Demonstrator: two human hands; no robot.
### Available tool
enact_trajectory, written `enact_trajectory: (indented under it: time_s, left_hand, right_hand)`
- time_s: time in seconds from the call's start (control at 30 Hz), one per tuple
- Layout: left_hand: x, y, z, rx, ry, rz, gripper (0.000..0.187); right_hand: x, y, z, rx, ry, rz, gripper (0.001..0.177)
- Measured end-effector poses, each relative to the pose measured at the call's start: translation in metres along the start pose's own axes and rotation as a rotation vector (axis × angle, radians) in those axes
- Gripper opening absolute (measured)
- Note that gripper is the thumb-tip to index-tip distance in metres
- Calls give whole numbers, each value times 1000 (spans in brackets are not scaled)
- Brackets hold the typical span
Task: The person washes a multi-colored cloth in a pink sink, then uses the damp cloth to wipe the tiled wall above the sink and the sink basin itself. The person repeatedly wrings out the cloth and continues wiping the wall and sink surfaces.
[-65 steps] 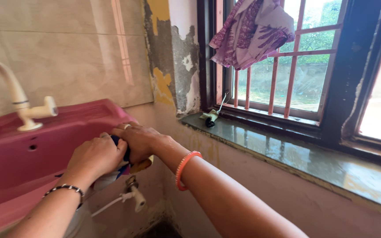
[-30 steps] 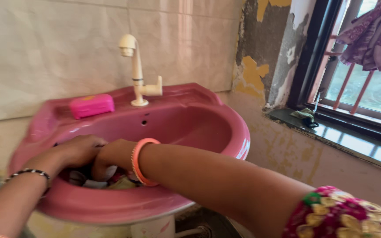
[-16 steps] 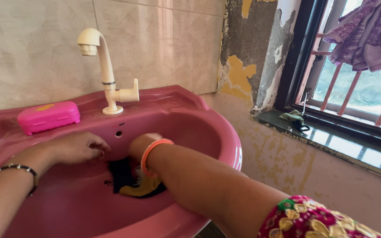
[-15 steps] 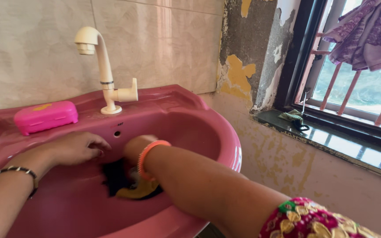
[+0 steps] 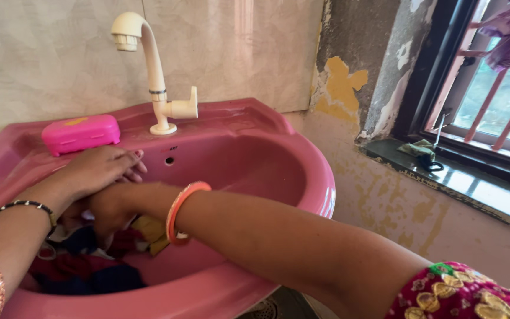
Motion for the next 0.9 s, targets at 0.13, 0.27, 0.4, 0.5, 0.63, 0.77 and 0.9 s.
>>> enact_trajectory:
  time_s: [0.13, 0.27, 0.4, 0.5, 0.63, 0.77, 0.9]
  left_hand:
    - [21, -14, 19, -366, 180, 173, 39]
    - [44, -23, 51, -626, 254, 367, 34]
    - [69, -28, 83, -552, 321, 500, 32]
    - [81, -33, 103, -524, 459, 654, 32]
    - [83, -36, 103, -546, 370, 607, 32]
    - [79, -28, 98, -628, 291, 485, 35]
    - [74, -14, 83, -684, 70, 254, 36]
  right_hand:
    - [38, -24, -9, 167, 304, -47, 54]
    - [53, -53, -6, 575, 280, 218, 62]
    - [55, -53, -10, 881, -50, 468, 36]
    - [55, -57, 14, 864, -41, 410, 28]
    - [39, -35, 30, 665, -126, 375, 39]
    - [30, -6, 18, 179, -229, 270, 59]
    - [43, -16, 19, -124, 320, -257, 69]
Point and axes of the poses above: each hand's wrist, its own x-axis away from the middle knuckle, its own y-axis out of the palm, z = x × y, the point moved 5 cm from there along -x, towards the middle knuckle, and after that the axes turned 4 degrees about z, right-handed, at the moved point
